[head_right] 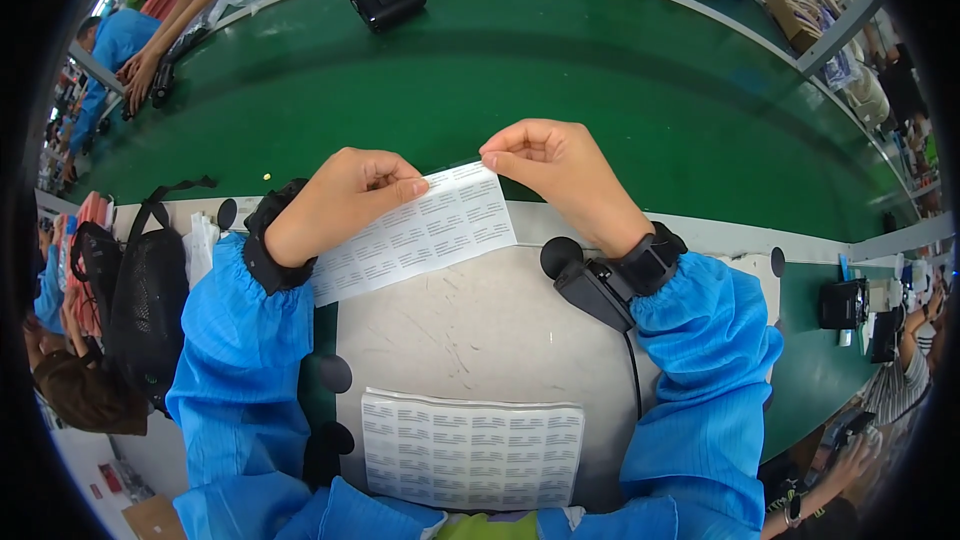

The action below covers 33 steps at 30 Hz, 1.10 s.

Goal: The person peels a film from a black electronic device, sets it aside, and folds a sheet of labels. They then repeat the process of peeling film from devices and folding label sheets.

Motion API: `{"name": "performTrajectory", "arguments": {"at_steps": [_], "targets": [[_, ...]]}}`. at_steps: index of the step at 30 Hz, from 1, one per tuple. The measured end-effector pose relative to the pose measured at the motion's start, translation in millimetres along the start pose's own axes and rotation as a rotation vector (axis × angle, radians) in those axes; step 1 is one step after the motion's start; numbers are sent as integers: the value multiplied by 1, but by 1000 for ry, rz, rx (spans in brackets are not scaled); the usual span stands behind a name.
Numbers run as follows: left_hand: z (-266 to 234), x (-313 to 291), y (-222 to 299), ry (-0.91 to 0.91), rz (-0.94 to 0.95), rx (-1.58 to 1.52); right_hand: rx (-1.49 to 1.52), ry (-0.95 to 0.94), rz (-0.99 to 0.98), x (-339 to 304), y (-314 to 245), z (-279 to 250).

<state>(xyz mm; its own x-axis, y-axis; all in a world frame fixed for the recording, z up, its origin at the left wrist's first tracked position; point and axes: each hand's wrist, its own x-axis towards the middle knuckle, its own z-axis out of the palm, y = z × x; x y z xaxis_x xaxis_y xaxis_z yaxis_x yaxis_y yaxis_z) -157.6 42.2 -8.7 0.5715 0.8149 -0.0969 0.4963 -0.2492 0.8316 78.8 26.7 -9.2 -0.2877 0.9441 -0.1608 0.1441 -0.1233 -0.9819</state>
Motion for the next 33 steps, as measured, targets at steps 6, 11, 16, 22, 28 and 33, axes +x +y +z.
{"name": "performTrajectory", "arguments": {"at_steps": [6, 11, 16, 22, 28, 33], "targets": [[-3, 2, -6, -72, -140, -143, -38, -103, -194, -1, -4, -3], [2, -7, 6, -153, -36, 89, 329, 49, -148, 2, -7, -10], [2, -11, 15, 152, 133, 176, 506, 78, -102, 4, 5, -8], [-77, 67, 19, 495, -80, 66, 467, 99, -24, 4, 14, -8], [-125, 190, -72, 553, -384, 361, 521, 26, -61, 11, 13, -9], [-114, 216, -74, 494, -230, 86, 480, 73, -25, 10, 15, -12]]}}
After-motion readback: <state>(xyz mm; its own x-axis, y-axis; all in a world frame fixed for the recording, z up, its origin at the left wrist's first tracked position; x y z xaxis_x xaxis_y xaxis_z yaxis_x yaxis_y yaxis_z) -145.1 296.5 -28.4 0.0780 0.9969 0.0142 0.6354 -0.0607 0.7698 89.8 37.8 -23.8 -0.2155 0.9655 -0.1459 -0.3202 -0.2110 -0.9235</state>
